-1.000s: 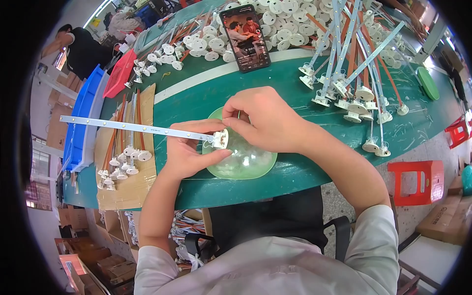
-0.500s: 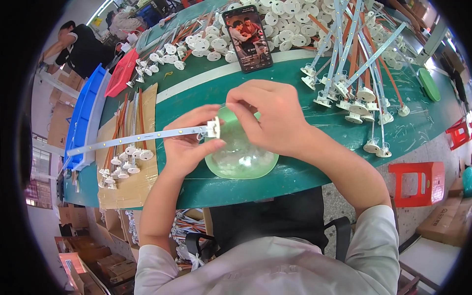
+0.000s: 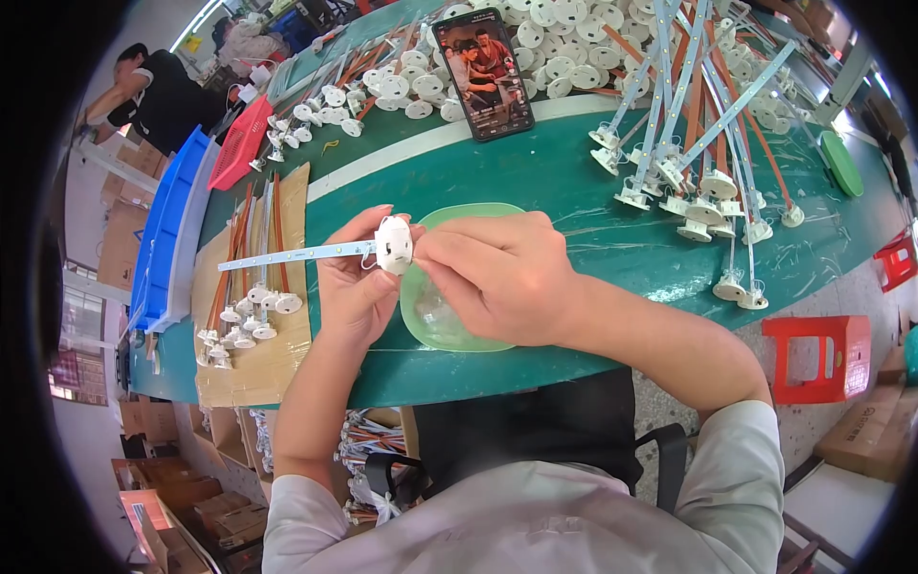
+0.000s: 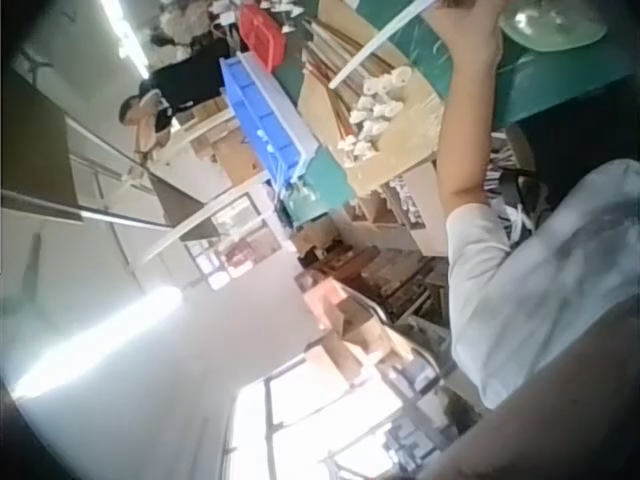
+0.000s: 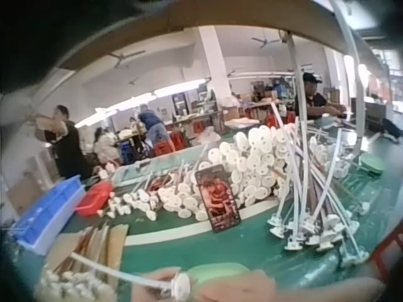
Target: Assembling LED light strips onto circular plastic bases at a workshop table.
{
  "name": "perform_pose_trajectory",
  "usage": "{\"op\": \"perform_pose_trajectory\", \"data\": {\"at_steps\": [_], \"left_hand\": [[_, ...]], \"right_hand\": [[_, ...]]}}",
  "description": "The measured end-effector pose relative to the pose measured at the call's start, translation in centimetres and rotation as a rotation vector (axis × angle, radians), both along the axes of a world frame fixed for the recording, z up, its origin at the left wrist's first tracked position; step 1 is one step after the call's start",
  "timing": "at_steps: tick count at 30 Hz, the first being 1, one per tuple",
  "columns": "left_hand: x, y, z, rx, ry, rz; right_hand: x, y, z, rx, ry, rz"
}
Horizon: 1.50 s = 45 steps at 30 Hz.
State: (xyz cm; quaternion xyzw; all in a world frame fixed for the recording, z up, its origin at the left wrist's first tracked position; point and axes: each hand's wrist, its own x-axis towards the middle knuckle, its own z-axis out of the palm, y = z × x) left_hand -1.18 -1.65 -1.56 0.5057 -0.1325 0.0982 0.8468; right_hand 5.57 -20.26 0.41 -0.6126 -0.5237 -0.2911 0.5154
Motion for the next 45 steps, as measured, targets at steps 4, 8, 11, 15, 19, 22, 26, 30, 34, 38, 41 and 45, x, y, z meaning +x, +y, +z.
{"op": "perform_pose_trajectory", "data": {"at_steps": [4,8,11,15,19,22,26,30,34,38,41,45], "left_hand": [[0.0,-0.1,-0.3,-0.015,0.002,-0.022],[0.0,-0.2,-0.3,-0.047,0.033,-0.019],[0.0,-0.3,-0.4,-0.037,0.019,-0.026],[-0.1,-0.9,-0.4,-0.095,0.021,-0.009],[-0.3,-1.2,-0.5,-0.147,0.081,-0.028],[-0.4,-1.5,-0.6,-0.179,0.127,-0.022],[-0.2,-0.9,-0.6,-0.168,0.111,-0.034],[-0.3,-0.8,-0.1,-0.168,0.105,-0.078],[-0.2,-0.2,-0.5,-0.021,0.122,-0.068],[0.1,0.0,0.2,0.017,0.022,-0.06],[0.2,0.3,1.2,0.032,0.065,-0.152],[0.3,0.6,1.4,0.101,0.122,-0.268]], "right_hand": [[0.1,-0.1,0.1,0.005,-0.034,-0.014],[0.0,0.1,-0.1,0.007,-0.068,-0.007],[0.0,0.0,-0.1,-0.029,-0.08,-0.013],[0.0,0.4,-0.6,-0.003,-0.08,-0.002],[-0.3,0.6,-0.8,0.001,-0.075,-0.021],[-0.4,0.6,-0.4,0.002,-0.075,-0.041],[-0.1,0.9,-0.7,0.022,-0.034,0.008],[0.1,0.7,-0.6,0.009,0.068,0.097],[0.4,0.4,-0.5,-0.032,0.053,0.095],[0.7,-0.3,-0.2,-0.065,0.071,0.148],[0.7,-0.5,0.9,0.059,0.125,0.184],[1.2,-0.1,0.7,0.024,0.196,0.189]]}}
